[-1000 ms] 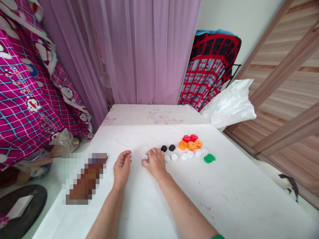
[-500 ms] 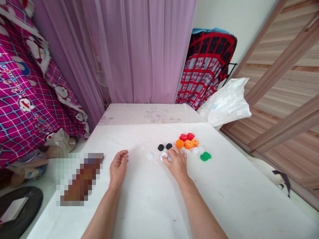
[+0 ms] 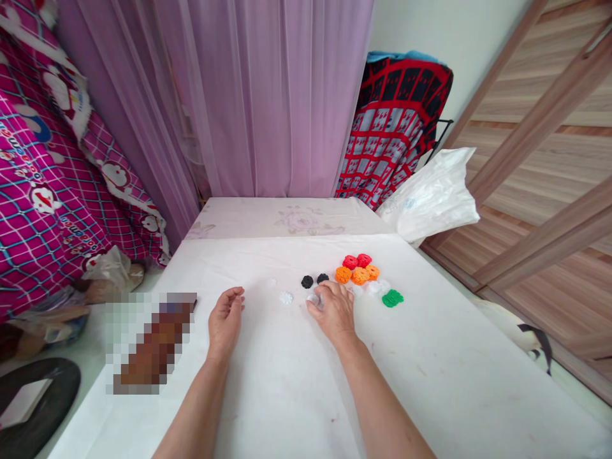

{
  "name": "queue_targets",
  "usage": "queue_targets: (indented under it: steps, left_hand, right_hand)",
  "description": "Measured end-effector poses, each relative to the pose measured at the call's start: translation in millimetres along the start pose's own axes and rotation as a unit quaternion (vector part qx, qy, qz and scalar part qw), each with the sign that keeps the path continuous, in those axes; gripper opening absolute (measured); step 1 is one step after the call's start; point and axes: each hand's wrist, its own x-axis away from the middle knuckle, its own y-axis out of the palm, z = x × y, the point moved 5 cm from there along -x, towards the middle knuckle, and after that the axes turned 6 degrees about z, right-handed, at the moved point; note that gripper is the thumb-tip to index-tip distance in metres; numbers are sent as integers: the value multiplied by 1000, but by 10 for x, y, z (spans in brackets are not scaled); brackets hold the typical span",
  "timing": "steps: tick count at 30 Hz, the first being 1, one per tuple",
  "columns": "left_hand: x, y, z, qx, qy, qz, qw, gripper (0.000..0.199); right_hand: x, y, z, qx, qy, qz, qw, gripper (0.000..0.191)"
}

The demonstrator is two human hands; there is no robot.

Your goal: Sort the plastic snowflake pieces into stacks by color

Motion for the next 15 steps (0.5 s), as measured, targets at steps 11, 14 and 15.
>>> queue_targets:
  steps: [11,14,15]
  left_hand:
    - [-20,13,-51,6,-10,3,1000,35]
    - [-20,15,-57,7,-6,1,1000,35]
    - [-20,16,-56,7,-5,1,1000,35]
  right_hand:
    - [-105,217,-531,42,-79,-98,991,24]
    - [-109,298,-567,41,-69,-102,992,19]
    - [-107,313,-574,39,-68,-99,992,17]
